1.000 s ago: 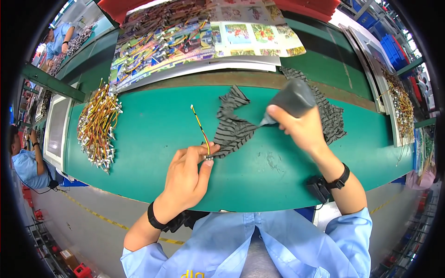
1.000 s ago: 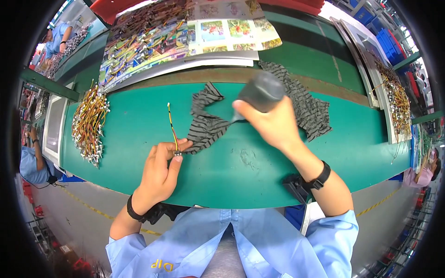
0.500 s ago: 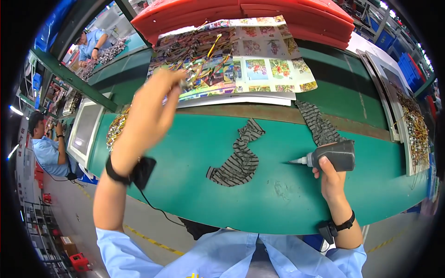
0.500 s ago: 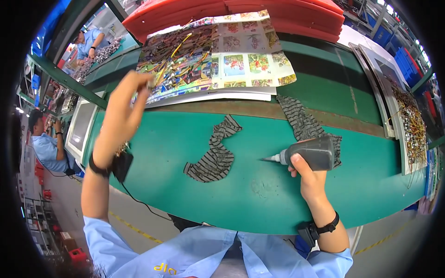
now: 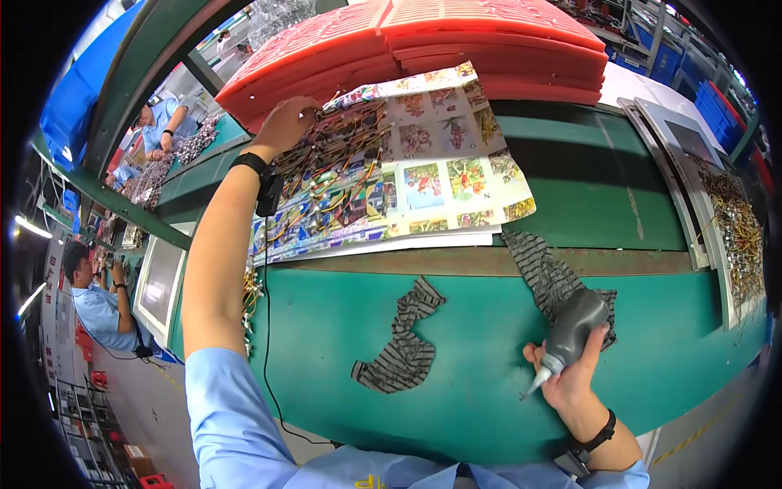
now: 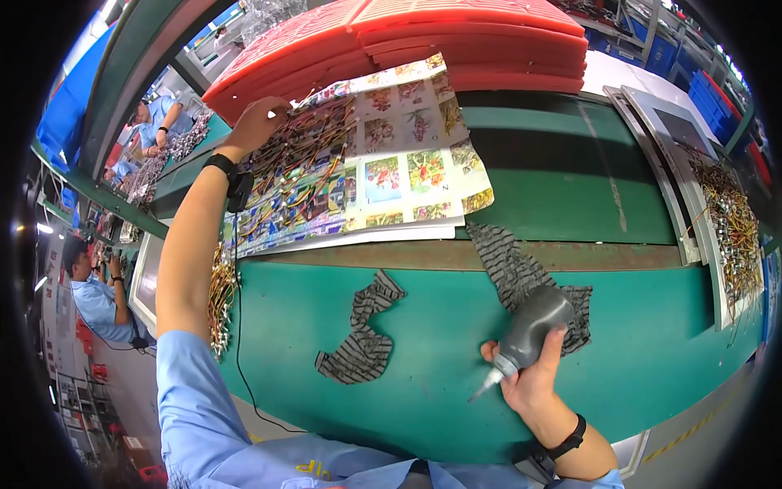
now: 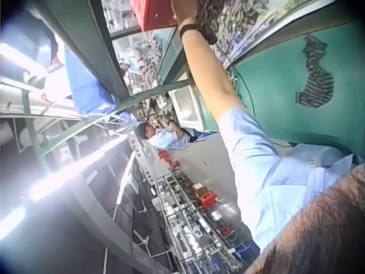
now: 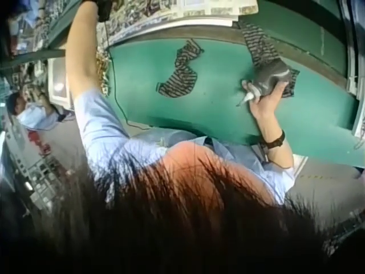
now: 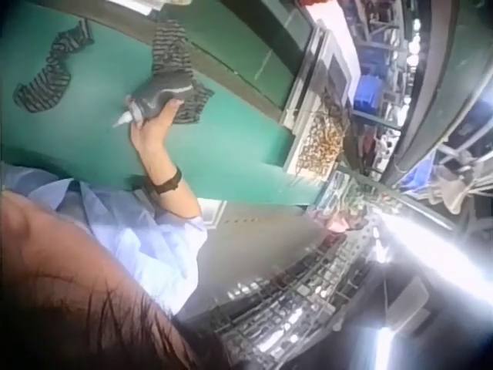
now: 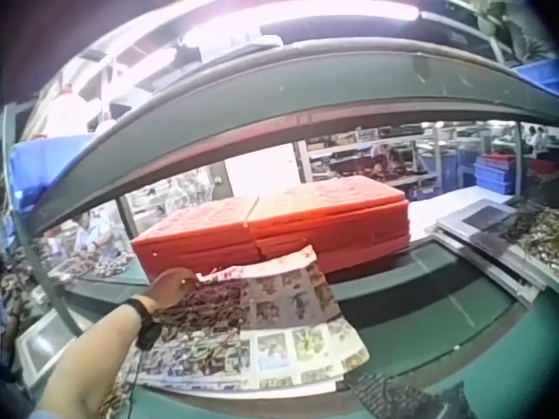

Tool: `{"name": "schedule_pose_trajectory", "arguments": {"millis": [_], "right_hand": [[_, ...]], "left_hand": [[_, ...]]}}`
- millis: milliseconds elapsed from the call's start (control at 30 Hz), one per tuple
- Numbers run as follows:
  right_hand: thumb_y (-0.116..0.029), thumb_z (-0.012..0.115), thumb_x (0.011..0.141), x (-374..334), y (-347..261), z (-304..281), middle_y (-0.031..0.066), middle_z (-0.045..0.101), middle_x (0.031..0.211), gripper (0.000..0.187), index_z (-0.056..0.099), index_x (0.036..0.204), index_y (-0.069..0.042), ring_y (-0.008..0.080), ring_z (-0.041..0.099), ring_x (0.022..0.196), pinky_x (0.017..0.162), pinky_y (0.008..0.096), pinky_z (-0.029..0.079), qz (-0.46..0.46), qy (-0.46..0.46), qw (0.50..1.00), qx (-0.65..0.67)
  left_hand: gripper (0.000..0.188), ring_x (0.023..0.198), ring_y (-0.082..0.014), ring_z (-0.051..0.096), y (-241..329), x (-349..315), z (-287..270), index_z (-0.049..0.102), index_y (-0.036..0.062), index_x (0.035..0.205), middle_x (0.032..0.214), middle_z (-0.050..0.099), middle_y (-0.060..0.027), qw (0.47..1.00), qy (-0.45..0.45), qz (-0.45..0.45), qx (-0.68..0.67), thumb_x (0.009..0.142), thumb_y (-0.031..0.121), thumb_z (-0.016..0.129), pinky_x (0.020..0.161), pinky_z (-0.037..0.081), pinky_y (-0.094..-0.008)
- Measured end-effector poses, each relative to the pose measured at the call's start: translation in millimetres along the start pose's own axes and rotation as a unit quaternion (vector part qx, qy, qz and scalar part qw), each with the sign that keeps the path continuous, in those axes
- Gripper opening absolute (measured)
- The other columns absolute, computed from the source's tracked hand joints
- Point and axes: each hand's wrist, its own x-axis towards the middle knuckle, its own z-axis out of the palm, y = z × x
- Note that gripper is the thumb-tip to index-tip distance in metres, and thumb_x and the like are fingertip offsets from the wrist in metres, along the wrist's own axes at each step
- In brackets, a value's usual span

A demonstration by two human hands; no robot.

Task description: The person picks up a wire harness, applies glue to its connector from a squeeze bottle, and sets it down, repeating this process for several more assemblies.

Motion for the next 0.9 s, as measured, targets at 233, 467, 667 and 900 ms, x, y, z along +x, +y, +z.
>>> {"name": "schedule_pose_trajectory", "arguments": {"millis": [233, 467, 667, 900], "right_hand": [[-0.089, 0.037, 0.073, 2.0, 0.1, 10.3, 0.002, 0.043, 0.048, 0.081, 0.053, 0.09, -0.011, 0.0171, 0.035, 0.04, 0.063, 0.0365, 0.041, -0.014, 0.025, 0.999, 0.033], [-0.088, 0.037, 0.074, -0.5, 1.0, 19.5, 0.0009, 0.044, 0.049, 0.08, 0.054, 0.092, -0.011, 0.0174, 0.035, 0.04, 0.064, 0.0366, 0.04, -0.014, 0.048, 0.999, 0.0], [-0.086, 0.041, 0.074, -3.4, -6.0, 37.8, 0.0004, 0.044, 0.048, 0.08, 0.057, 0.093, -0.01, 0.0167, 0.034, 0.038, 0.065, 0.0331, 0.042, -0.005, 0.115, 0.993, 0.007], [-0.076, 0.046, 0.083, -13.2, -3.3, 42.7, 0.0008, 0.04, 0.045, 0.072, 0.059, 0.089, -0.005, 0.0125, 0.029, 0.034, 0.065, 0.0264, 0.041, -0.037, 0.057, 0.998, 0.012]], "left_hand": [[0.023, 0.101, -0.0309, 0.061, -26.8, 15.4, 34.0, 0.067, 0.0029, 0.105, 0.105, 0.065, -0.0155, 0.994, -0.073, -0.085, -0.019, 0.083, 0.006, 0.061, 0.089, 0.047, -0.0393], [0.026, 0.095, -0.0321, 0.063, -44.6, 1.0, 31.9, 0.068, 0.0058, 0.106, 0.095, 0.067, -0.0176, 0.994, 0.029, 0.037, 0.095, 0.082, 0.008, 0.059, 0.085, 0.049, -0.0406], [0.022, 0.086, -0.0324, 0.063, 3.9, -57.6, -44.9, 0.066, 0.0033, 0.104, 0.09, 0.067, -0.0169, 0.988, 0.152, 0.006, 0.024, 0.085, 0.014, 0.06, 0.077, 0.05, -0.0395], [0.018, 0.063, -0.03, 0.055, 125.3, -246.8, -138.0, 0.057, -0.0011, 0.092, 0.067, 0.055, -0.0153, 0.975, -0.066, -0.207, -0.056, 0.093, 0.017, 0.055, 0.061, 0.043, -0.0372]]}}
